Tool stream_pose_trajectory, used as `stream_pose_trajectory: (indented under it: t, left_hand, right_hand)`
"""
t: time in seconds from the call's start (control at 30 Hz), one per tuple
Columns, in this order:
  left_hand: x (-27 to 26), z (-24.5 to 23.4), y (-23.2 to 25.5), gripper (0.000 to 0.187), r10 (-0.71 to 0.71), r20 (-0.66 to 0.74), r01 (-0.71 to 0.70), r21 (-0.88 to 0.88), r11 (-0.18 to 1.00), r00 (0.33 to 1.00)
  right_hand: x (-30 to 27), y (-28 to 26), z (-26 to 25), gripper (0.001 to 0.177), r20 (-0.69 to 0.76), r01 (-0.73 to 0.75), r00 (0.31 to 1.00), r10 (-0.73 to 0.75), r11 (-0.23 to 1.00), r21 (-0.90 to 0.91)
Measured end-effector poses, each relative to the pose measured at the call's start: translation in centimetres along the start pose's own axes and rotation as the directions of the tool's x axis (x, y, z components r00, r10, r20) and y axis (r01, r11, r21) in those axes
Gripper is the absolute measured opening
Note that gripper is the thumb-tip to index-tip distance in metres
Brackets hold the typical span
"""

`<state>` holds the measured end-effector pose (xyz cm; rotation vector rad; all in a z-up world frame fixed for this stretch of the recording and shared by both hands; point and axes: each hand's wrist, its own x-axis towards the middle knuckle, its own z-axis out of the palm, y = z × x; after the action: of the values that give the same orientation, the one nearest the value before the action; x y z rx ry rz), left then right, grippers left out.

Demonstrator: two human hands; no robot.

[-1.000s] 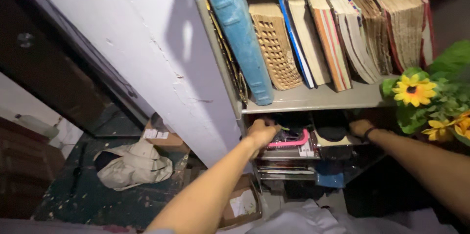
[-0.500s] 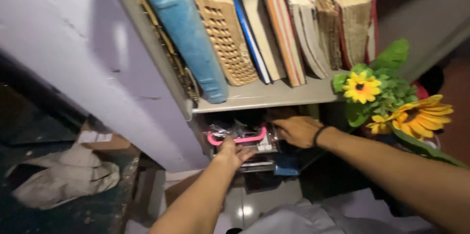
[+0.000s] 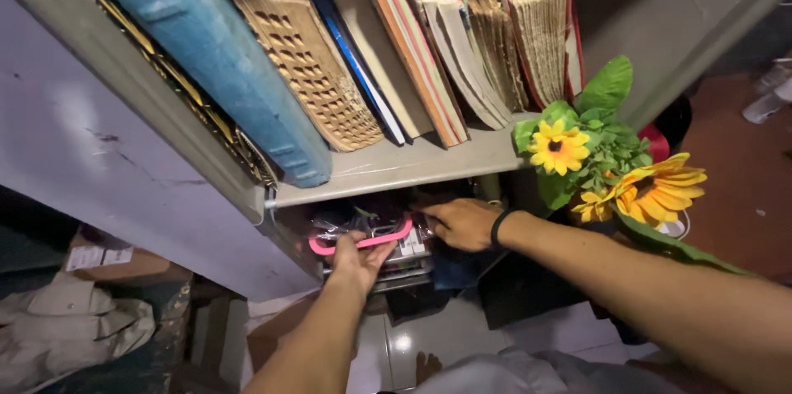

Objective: The person empties a brown basket and a pink basket, then sorts and places various small items including a black box, a gift bag, a camera, and other accessories onto a shelf and a table. The person handles items one by one and arranges them in different locations.

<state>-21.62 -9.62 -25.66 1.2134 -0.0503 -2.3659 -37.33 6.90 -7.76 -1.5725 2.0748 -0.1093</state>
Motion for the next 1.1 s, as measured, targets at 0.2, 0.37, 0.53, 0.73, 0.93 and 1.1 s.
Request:
stream_pose_trajectory:
  t: [0.2,0.37,0.53,0.73,0.93,1.1]
  left_hand:
    - [-0.7,0.8,-0.7,0.033,0.064,-0.094,-0.063,0.007,0.998,0.993]
    - [-1.7,1.6,-1.0,0.041,0.144,-0.153,-0.149,-0.023,0.989,0.978]
    - [-1.9,1.1,-1.9,0.038,0.160,-0.204,-0.167,-0.021,0.986,0.966]
    - [-2.1,-1.4,-2.9,0.033,0.081,-0.155,-0.084,-0.009,0.996,0.985]
    - [-6.9,-2.5,-5.0,0.029,0.097,-0.226,-0.115,-0.070,0.991,0.969]
    - [-11.8,-4.3,-6.6,0.036,0.056,-0.168,-0.079,-0.131,0.988,0.984]
  right_hand:
    - [0.1,-0.1,-0.4,0.058,-0.024,0.067,0.997,-0.067,0.998,-0.003]
    - [0.7,1.1,0.6,0.061,0.005,0.033,0.999,-0.033,0.999,0.017]
    - [3.6,5.7,3.7,0.044,-0.047,-0.210,0.976,0.215,0.974,0.087]
    - [7.7,11.9,5.9,0.042,-0.450,-0.065,0.880,0.149,0.979,0.195]
    - [8.8,13.4,5.8,0.045,-0.454,0.115,0.891,-0.002,0.968,0.221]
    - [8.9,13.6,6.3,0.046,-0.377,0.046,0.926,0.000,0.993,0.113]
